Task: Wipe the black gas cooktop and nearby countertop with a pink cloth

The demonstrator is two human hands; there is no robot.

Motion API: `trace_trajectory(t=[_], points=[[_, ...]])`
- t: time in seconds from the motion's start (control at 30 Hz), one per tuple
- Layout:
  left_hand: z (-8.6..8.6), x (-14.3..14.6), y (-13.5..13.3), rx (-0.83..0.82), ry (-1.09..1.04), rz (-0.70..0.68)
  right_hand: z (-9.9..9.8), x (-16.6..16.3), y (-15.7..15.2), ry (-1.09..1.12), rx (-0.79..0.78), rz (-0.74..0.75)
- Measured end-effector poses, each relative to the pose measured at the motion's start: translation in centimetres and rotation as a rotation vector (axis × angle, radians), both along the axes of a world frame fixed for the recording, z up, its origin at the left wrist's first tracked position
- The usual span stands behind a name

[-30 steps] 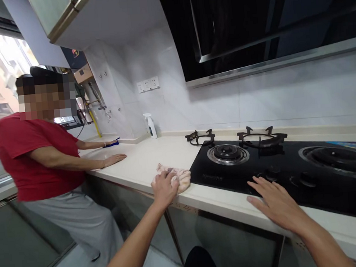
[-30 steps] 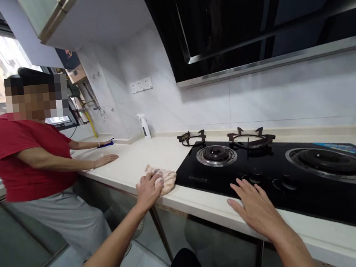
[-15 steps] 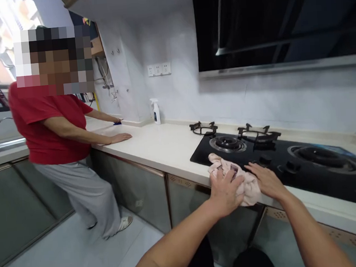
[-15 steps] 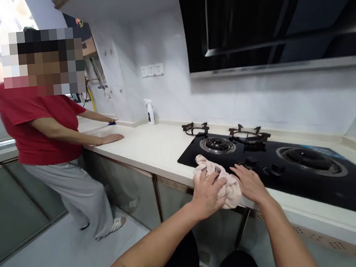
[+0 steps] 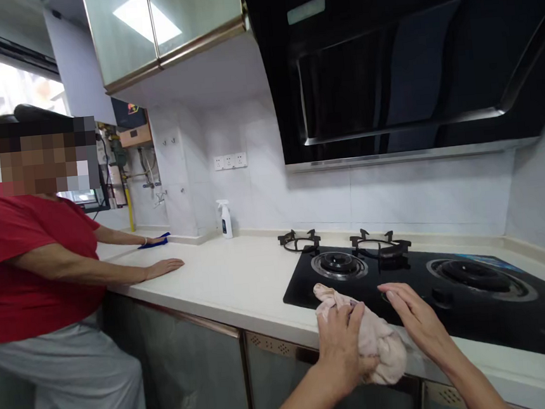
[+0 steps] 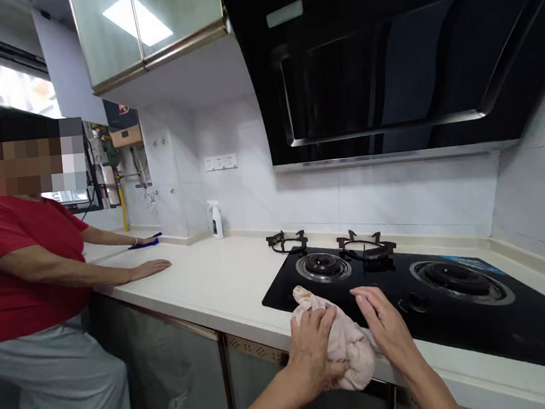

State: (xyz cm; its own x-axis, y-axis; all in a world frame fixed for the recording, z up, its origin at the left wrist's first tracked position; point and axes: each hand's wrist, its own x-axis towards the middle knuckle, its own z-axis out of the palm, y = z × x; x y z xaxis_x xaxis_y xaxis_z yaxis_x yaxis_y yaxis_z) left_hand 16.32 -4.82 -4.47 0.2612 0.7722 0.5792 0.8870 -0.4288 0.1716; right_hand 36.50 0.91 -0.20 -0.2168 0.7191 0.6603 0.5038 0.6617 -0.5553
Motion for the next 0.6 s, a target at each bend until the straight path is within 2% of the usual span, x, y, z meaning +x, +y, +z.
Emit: trace_trajectory(t=[0.1, 0.2, 0.27, 0.37, 0.47, 0.6], points=[[0.5, -0.4, 0.2, -0.049, -0.044, -0.04, 0.6, -3.5, -1.7, -0.056, -0.017, 0.149], [1.8, -2.5, -0.8, -0.107, -0.051, -0.162, -0.8, -5.8, -2.1, -0.237, 0.007, 0.115], [3.0, -4.8, -1.6, -0.105, -0.062, -0.193, -1.9, -6.3, -1.9, -0.324, 0.038, 0.069], [5.1, -8.8, -1.8, 0.016, -0.136, -0.028, -2.7, -6.2, -1.6, -0.398, 0.052, 0.023], [7.3, -12.9, -0.5, 0.136, -0.114, 0.17, -2.5, -6.1, -2.1, -0.466, 0.042, -0.01], [8.6, -18.2, 1.9, 0.042, 0.05, 0.305, -2.7, -5.3, -3.1, -0.611, 0.077, 0.077]])
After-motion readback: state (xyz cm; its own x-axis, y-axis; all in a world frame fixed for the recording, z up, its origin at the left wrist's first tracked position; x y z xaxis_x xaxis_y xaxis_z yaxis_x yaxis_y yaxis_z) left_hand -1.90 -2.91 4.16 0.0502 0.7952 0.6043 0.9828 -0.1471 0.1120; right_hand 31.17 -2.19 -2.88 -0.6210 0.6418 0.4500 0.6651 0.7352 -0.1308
